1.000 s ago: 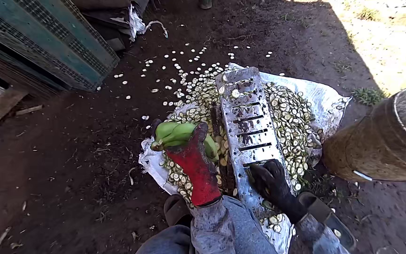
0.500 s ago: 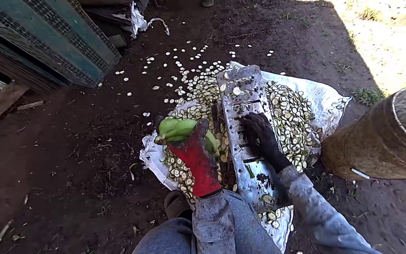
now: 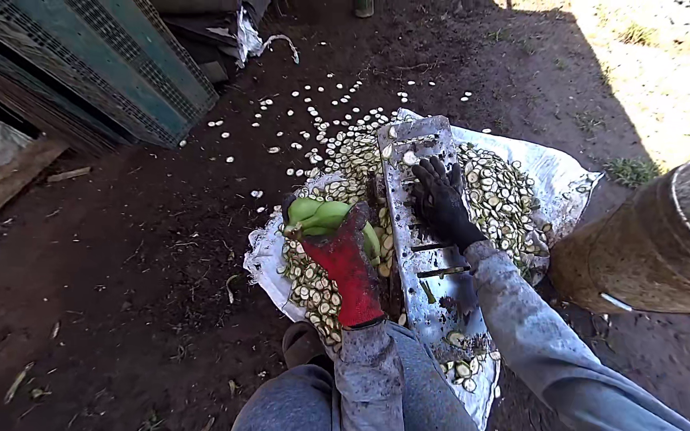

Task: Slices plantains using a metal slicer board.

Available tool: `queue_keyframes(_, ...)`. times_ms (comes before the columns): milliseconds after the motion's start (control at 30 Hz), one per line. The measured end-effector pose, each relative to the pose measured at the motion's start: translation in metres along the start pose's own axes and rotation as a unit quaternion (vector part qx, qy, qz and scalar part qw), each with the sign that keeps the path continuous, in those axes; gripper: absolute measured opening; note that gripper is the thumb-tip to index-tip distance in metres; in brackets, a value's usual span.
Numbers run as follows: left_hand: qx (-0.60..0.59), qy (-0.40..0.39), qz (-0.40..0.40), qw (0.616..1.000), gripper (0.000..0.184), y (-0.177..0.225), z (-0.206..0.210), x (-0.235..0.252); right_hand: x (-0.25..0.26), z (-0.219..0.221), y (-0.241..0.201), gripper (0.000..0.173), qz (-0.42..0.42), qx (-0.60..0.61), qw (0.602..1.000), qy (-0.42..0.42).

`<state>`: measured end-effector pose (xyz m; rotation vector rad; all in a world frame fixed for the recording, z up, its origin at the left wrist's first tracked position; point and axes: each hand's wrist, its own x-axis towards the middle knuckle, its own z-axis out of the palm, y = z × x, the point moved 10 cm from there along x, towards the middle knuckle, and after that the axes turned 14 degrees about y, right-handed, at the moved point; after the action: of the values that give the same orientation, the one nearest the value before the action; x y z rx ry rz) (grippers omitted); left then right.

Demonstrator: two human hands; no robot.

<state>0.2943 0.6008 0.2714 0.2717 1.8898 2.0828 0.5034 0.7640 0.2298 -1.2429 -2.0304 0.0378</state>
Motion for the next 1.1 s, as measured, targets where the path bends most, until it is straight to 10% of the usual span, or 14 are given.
queue_keyframes(167,-0.025,-0.005,-0.016,1.000,0.074,0.011,0.000,-0.007,-0.157,-0.052,-0.038,0.048,-0.031,0.028,0.999,-0.012)
queue_keyframes(467,-0.037,-0.011,-0.003,0.999,0.073,0.002,0.007,-0.004,0.030,0.019,0.027,0.063,0.010,-0.066,0.997,-0.043)
queue_keyframes(733,-0.047,-0.023,-0.019,0.998,0.070,0.008,0.006,-0.008,-0.156,-0.039,-0.037,0.057,-0.039,0.014,0.994,-0.099)
queue_keyframes(1100,-0.037,-0.038,-0.005,0.999,0.068,0.006,0.009,-0.012,0.016,0.004,0.049,0.064,0.047,-0.111,0.992,-0.027)
